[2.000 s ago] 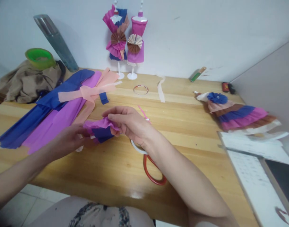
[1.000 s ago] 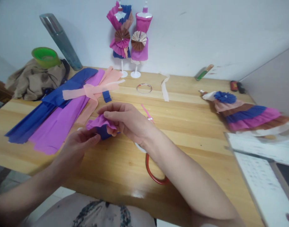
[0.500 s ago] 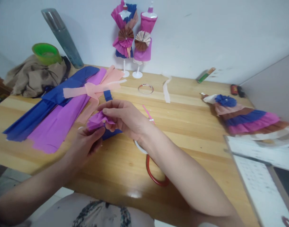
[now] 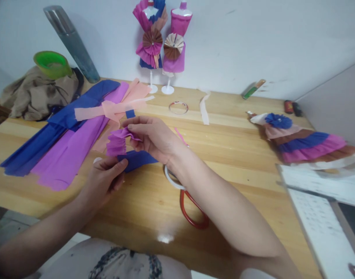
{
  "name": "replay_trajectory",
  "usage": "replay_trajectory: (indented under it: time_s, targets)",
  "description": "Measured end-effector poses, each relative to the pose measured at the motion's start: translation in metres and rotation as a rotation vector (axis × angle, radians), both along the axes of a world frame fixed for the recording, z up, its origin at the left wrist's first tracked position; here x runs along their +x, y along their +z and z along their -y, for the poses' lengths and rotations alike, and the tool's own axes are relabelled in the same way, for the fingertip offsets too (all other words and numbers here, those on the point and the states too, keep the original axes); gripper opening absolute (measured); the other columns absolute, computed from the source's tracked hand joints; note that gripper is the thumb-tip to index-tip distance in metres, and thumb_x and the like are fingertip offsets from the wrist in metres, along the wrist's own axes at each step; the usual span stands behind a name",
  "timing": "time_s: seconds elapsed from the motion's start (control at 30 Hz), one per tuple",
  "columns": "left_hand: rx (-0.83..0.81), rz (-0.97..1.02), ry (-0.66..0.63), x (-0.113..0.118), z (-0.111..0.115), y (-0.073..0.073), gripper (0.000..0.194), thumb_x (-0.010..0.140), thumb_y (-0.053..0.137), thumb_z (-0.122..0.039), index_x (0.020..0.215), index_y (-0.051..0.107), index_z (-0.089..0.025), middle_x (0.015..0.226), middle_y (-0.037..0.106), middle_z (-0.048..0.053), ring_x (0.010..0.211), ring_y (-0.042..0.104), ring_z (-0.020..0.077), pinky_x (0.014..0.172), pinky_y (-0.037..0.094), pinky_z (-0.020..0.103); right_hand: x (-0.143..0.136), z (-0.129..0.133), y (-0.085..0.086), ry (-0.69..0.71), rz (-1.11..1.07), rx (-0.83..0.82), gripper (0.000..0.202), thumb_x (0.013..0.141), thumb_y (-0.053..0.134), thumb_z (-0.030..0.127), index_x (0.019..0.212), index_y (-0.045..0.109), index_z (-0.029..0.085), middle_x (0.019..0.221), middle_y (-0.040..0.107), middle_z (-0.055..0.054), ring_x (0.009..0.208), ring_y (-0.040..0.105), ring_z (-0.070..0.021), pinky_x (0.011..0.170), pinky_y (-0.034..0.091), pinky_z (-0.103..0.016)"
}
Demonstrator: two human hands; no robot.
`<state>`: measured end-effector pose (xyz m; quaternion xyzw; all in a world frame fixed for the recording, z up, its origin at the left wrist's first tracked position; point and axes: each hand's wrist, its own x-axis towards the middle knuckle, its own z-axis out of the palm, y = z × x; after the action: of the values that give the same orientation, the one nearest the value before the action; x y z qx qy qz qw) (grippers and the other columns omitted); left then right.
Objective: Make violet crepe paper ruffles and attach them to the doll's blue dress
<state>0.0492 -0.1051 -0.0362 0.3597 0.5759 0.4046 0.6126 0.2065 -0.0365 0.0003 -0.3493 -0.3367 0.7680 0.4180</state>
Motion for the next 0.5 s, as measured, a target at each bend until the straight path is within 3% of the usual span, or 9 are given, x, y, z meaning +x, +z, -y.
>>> replay_trajectory:
  time_s: [0.27, 0.5]
  targets:
    - [-0.010, 0.027, -0.004, -0.001, 0.002, -0.002, 0.046, 0.063, 0.081, -0.043, 0.050, 0.046, -0.017, 0.035, 0.043, -0.007, 0.029, 0.035, 0.0029, 0.033, 0.018, 0.016, 0.002, -0.004, 0.004, -0.024, 0.014, 0.032, 0.008, 0.080, 0.064, 0.006, 0.082, 0.066, 0.013, 0.064, 0.062, 0.003, 0.049, 0.054, -0.0041, 0.047, 0.045, -0.015]
    - [-0.084, 0.151, 0.040, 0.000, 0.002, -0.002, 0.036, 0.058, 0.085, -0.038, 0.068, 0.059, -0.015, 0.044, 0.049, -0.009, 0.030, 0.038, 0.0028, 0.031, 0.022, 0.015, 0.013, 0.025, -0.001, 0.039, 0.003, -0.005, 0.003, 0.074, 0.070, 0.015, 0.076, 0.069, 0.013, 0.057, 0.060, 0.002, 0.043, 0.046, -0.0053, 0.041, 0.040, -0.017]
